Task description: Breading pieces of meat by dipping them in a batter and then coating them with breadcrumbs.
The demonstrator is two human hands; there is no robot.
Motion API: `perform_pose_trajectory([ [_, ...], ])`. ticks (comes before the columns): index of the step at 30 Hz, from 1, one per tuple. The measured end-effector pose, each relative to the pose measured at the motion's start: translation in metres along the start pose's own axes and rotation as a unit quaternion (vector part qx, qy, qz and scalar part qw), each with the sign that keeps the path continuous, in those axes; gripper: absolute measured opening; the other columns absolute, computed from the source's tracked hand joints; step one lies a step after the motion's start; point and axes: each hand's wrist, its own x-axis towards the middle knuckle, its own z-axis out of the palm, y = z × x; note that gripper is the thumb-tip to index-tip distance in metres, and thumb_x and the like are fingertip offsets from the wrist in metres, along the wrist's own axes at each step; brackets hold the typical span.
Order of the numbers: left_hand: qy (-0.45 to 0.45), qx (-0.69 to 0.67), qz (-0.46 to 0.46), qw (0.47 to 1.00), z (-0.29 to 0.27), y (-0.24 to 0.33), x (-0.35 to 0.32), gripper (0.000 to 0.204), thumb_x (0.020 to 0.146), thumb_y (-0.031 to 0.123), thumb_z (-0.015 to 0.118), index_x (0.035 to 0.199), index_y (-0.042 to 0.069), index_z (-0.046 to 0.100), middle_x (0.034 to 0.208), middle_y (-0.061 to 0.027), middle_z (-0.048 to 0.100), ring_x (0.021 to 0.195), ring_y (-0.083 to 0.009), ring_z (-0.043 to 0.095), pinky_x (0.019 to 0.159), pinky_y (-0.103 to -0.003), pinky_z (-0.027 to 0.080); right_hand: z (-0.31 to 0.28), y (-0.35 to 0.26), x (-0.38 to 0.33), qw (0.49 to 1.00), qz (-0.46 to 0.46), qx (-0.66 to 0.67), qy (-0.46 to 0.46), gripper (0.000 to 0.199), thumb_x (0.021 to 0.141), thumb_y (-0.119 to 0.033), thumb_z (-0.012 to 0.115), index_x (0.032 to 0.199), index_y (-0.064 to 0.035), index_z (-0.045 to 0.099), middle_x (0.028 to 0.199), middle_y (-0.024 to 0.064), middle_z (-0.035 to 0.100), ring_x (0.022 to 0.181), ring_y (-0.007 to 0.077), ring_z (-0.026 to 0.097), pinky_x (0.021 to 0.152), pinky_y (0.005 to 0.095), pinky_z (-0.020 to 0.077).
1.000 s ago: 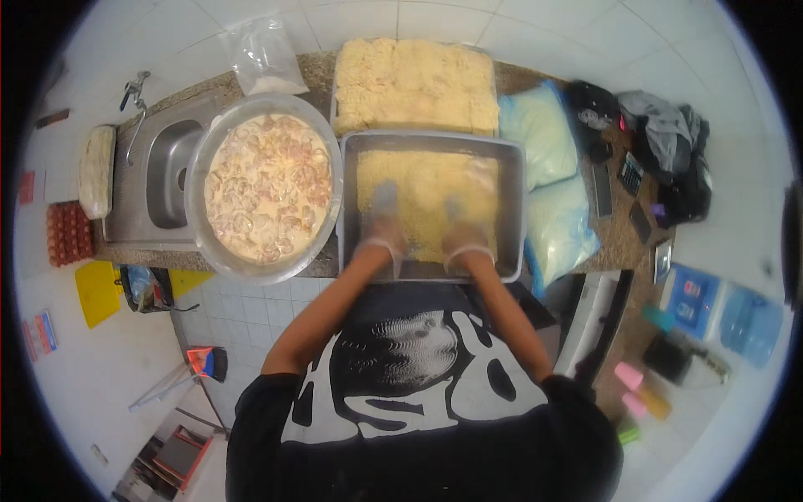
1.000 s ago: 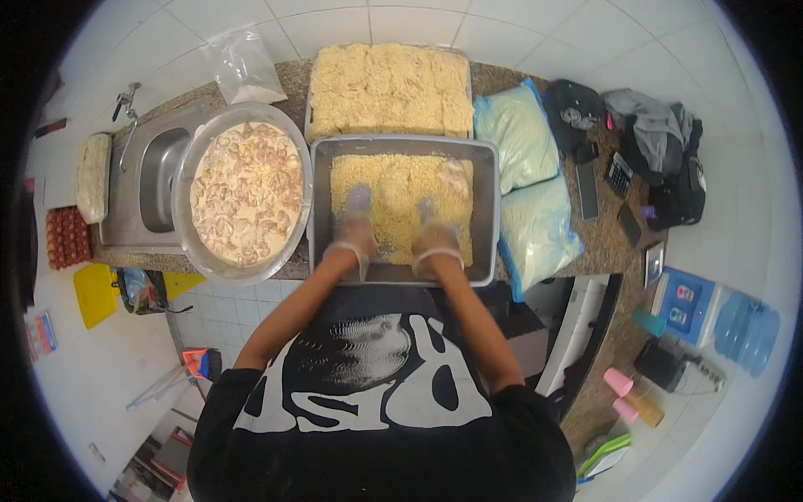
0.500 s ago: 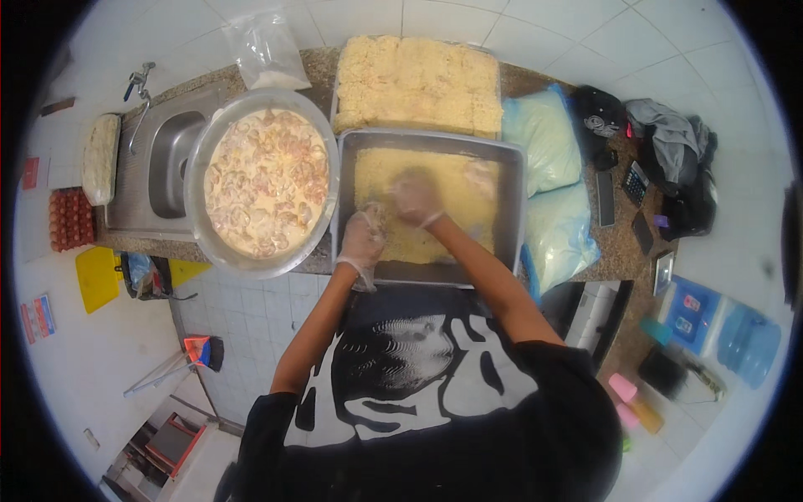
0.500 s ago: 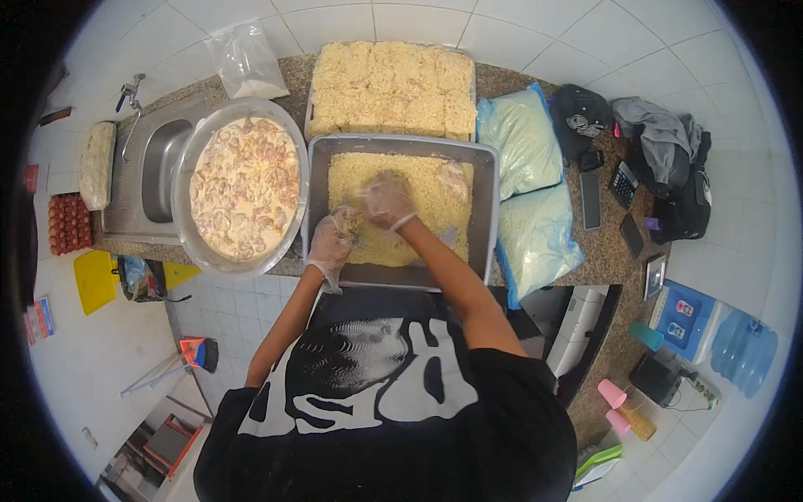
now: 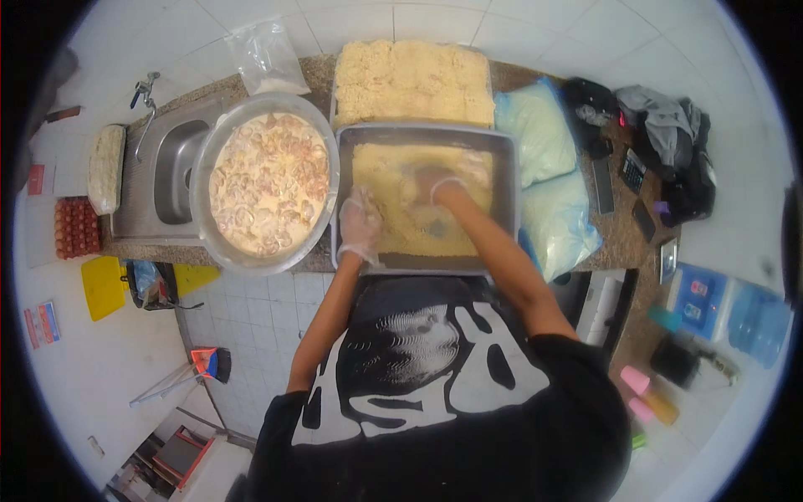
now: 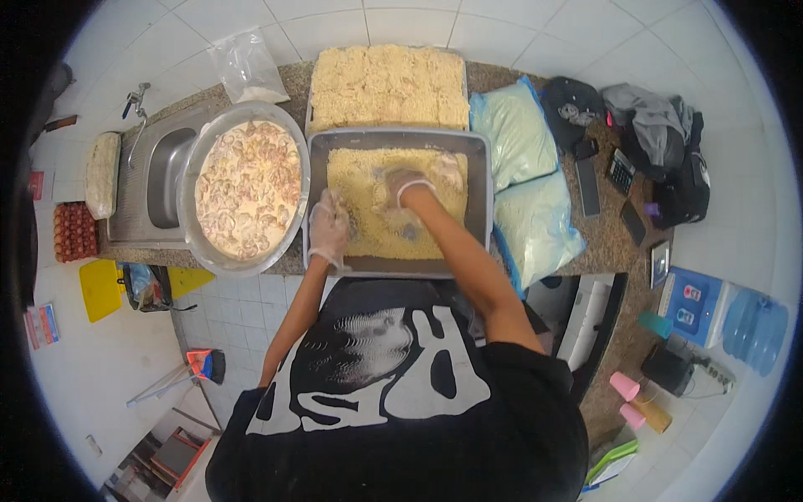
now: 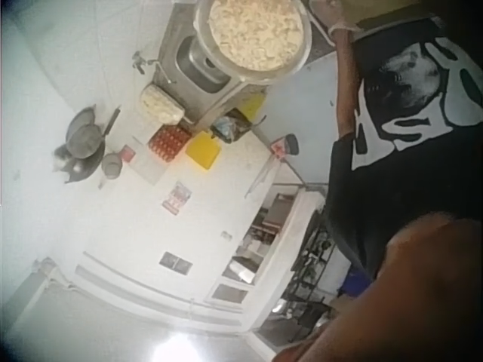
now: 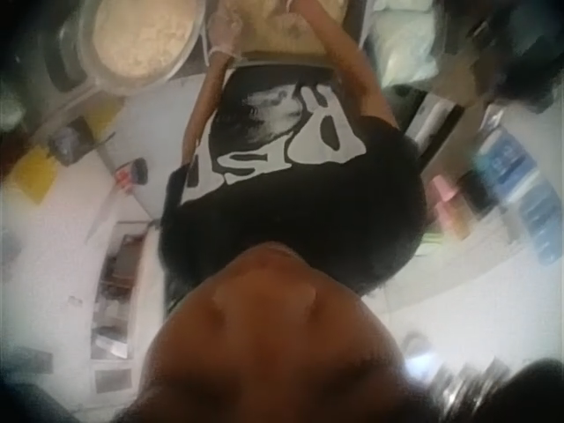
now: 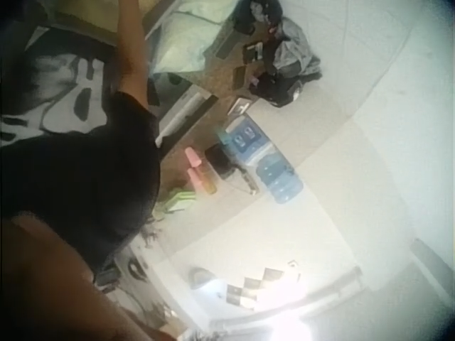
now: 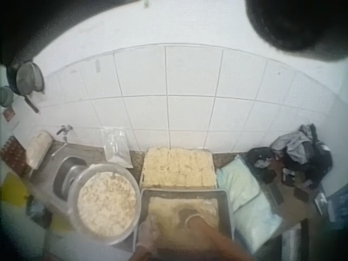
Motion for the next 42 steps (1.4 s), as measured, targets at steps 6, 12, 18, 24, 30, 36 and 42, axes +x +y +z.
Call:
perform_pose_trajectory([
  [6, 0.051, 0.019, 0.094, 0.994, 0.023, -0.011, 0.051, 0.037, 0.068, 0.002, 0.055, 0.105, 0.000, 0.059, 0.089, -0.0262, 0.060, 0.085, -0.0417, 0.058, 0.075, -0.045, 0.046, 0.009, -0.021, -0.074, 0.958, 0.017, 0.167, 0.233, 0.033, 0.075, -0.024, 0.069, 0.098, -0.0006, 0.066, 0.106, 0.0238, 0.062, 0.104, 0.0318, 0.061, 0.087, 0.0411, 0.0494],
  [12, -0.048, 0.200, 0.064, 0.976, 0.019, -0.001, 0.072, 0.038, 0.069, 0.010, 0.061, 0.105, 0.002, 0.061, 0.093, -0.0233, 0.062, 0.089, -0.0401, 0.060, 0.080, -0.045, 0.048, 0.039, -0.001, -0.058, 0.972, 0.091, 0.150, 0.158, 0.021, 0.079, -0.012, 0.061, 0.097, -0.0013, 0.067, 0.103, 0.0215, 0.064, 0.101, 0.0344, 0.061, 0.086, 0.0402, 0.0495],
  [18, -0.198, 0.274, 0.017, 0.941, 0.040, -0.016, 0.060, 0.038, 0.075, 0.009, 0.056, 0.111, -0.003, 0.059, 0.107, -0.0247, 0.061, 0.103, -0.0363, 0.058, 0.088, -0.042, 0.047, 0.091, 0.050, -0.002, 0.944, 0.143, 0.223, 0.199, 0.038, 0.087, -0.033, 0.050, 0.106, -0.0037, 0.066, 0.109, 0.0200, 0.064, 0.103, 0.0363, 0.061, 0.090, 0.0435, 0.0474],
  [24, -0.563, 0.299, -0.053, 0.768, 0.035, 0.050, -0.004, 0.046, 0.072, 0.021, 0.055, 0.108, -0.008, 0.058, 0.105, -0.0326, 0.060, 0.100, -0.0432, 0.059, 0.090, -0.044, 0.046, 0.166, 0.023, -0.048, 0.681, 0.171, 0.711, -0.027, 0.033, 0.086, -0.026, 0.051, 0.103, -0.0021, 0.065, 0.104, 0.0225, 0.064, 0.094, 0.0367, 0.063, 0.082, 0.0462, 0.0495],
  [30, -0.268, 0.202, -0.073, 0.939, 0.036, 0.017, 0.027, 0.035, 0.070, 0.014, 0.056, 0.099, -0.006, 0.058, 0.094, -0.0318, 0.060, 0.092, -0.0424, 0.060, 0.082, -0.048, 0.047, 0.051, 0.003, -0.055, 0.947, 0.014, 0.107, 0.303, 0.029, 0.088, -0.023, 0.046, 0.090, -0.0017, 0.066, 0.088, 0.0201, 0.064, 0.072, 0.0328, 0.062, 0.069, 0.0449, 0.0494],
  [36, -0.083, 0.012, -0.010, 0.996, 0.034, 0.008, 0.040, 0.033, 0.070, 0.006, 0.057, 0.101, -0.005, 0.056, 0.090, -0.0278, 0.062, 0.088, -0.0437, 0.059, 0.078, -0.046, 0.047, 0.022, -0.019, 0.025, 0.967, 0.012, 0.067, 0.245, 0.037, 0.093, -0.035, 0.040, 0.094, -0.0104, 0.068, 0.093, 0.0154, 0.066, 0.084, 0.0281, 0.062, 0.073, 0.0430, 0.0471],
  [42, 0.020, 0.101, 0.012, 0.995, 0.019, -0.004, 0.034, 0.034, 0.069, 0.002, 0.051, 0.103, -0.001, 0.056, 0.087, -0.0245, 0.061, 0.084, -0.0421, 0.058, 0.074, -0.048, 0.045, 0.058, -0.038, 0.029, 0.925, -0.145, -0.005, 0.351, 0.045, 0.092, -0.038, 0.041, 0.133, -0.0210, 0.049, 0.139, 0.0163, 0.044, 0.130, 0.0348, 0.038, 0.101, 0.0511, 0.0327],
])
